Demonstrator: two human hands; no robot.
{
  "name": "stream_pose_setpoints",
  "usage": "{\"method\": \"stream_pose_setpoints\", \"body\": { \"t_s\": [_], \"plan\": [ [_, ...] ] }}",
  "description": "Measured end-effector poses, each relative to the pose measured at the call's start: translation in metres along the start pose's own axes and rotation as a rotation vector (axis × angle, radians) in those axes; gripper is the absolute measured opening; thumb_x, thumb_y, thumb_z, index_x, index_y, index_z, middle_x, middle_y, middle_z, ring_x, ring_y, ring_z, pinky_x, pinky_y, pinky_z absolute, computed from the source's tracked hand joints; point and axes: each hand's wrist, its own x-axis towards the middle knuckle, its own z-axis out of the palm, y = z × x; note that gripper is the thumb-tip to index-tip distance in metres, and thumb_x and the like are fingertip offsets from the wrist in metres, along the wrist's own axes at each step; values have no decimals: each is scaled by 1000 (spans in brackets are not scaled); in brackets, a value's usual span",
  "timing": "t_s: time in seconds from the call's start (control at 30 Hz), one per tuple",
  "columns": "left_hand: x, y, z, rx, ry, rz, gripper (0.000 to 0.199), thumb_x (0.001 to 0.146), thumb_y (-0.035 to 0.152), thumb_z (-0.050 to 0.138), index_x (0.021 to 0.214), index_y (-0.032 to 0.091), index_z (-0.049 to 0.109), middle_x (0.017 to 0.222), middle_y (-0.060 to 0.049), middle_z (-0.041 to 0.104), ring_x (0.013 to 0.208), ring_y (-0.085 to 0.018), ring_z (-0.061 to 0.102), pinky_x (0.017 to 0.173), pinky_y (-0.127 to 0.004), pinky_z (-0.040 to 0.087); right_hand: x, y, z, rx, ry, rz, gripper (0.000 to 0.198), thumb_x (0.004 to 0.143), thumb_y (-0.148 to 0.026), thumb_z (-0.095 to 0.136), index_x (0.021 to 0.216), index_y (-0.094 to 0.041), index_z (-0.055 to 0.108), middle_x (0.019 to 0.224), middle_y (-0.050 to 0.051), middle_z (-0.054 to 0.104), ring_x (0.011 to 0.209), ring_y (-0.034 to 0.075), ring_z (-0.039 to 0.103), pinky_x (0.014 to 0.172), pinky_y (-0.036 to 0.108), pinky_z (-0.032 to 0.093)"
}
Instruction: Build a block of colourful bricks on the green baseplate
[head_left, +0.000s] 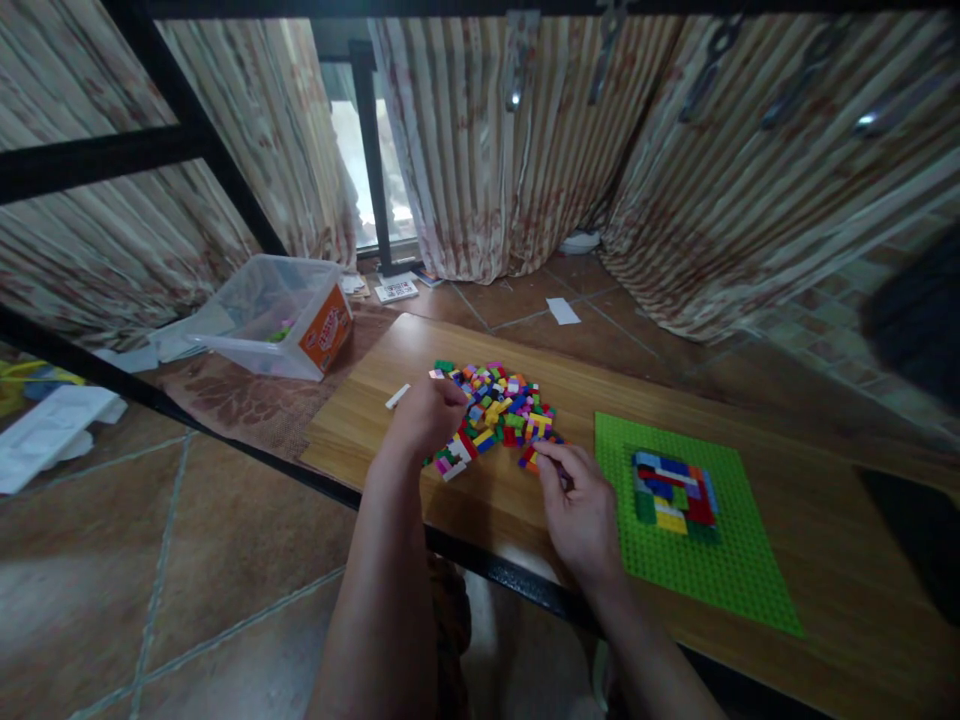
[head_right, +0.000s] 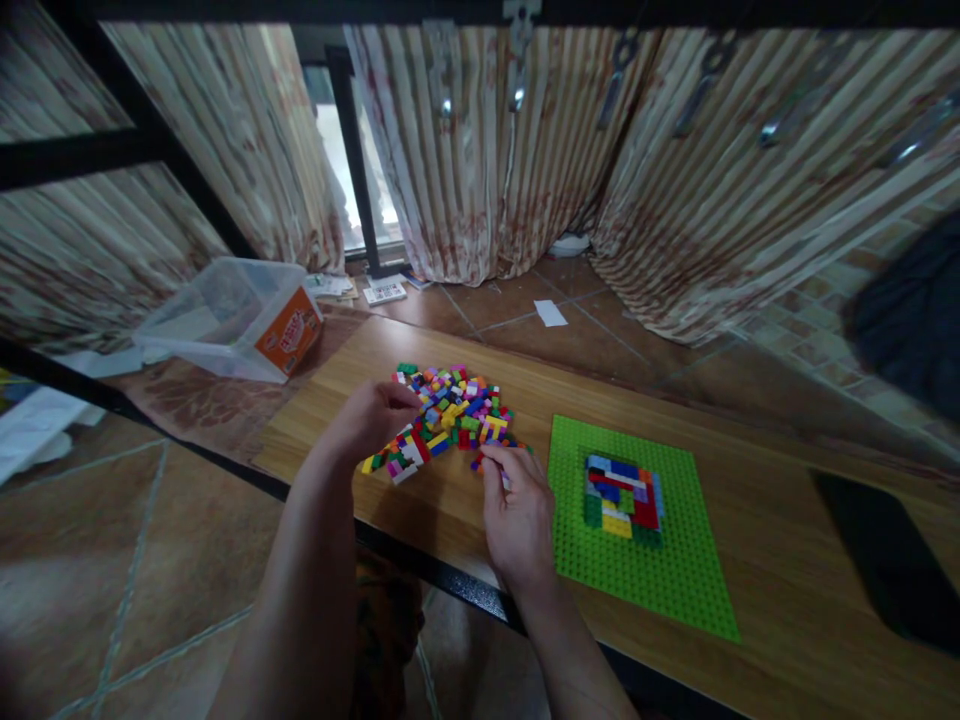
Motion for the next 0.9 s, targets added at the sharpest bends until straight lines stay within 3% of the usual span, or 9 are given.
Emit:
{"method": "stream_pose_setpoints", "body": {
  "t_s": [0.1, 0.27, 0.5, 0.67, 0.9],
  "plan": [
    [0, -3, -4, 174, -90, -27, 9, 60, 16, 62, 60, 19, 70, 56, 0, 64, 57, -15, 57, 51, -23, 38, 1, 1, -1, -30, -4, -16, 18, 93, -26, 53, 98, -22, 70, 95, 6, 70, 91, 22, 62, 81, 37, 49],
    [-2, -5, -9, 344, -166, -92, 8, 62, 14, 64, 61, 21, 69, 60, -1, 65, 59, -16, 58, 52, -24, 36, -3, 2, 4, -127, -69, -155, 17, 92, -20, 53, 96, -22, 70, 95, 5, 71, 91, 22, 61, 86, 40, 46],
    [-5, 5, -1, 460, -135, -81, 10, 60, 15, 71, 67, 22, 71, 59, -1, 63, 62, -19, 60, 60, -27, 40, -7, 0, 15, -256, -181, -248, 19, 94, -22, 52, 98, -24, 70, 92, 5, 70, 90, 23, 56, 84, 40, 43],
    [-4, 14, 10, 462, -63, -41, 12, 65, 20, 72, 77, 22, 75, 70, -6, 68, 70, -22, 63, 65, -29, 43, -6, 1, 16, -277, -156, -231, 20, 94, -22, 52, 103, -23, 69, 96, 6, 69, 93, 24, 56, 87, 41, 42],
    [-4, 26, 22, 610, -77, -79, 12, 68, 30, 71, 77, 23, 73, 82, -10, 72, 83, -27, 65, 68, -31, 44, -6, -2, 15, -256, -122, -203, 19, 94, -22, 52, 100, -22, 70, 97, 6, 70, 94, 25, 57, 92, 44, 42]
  ]
}}
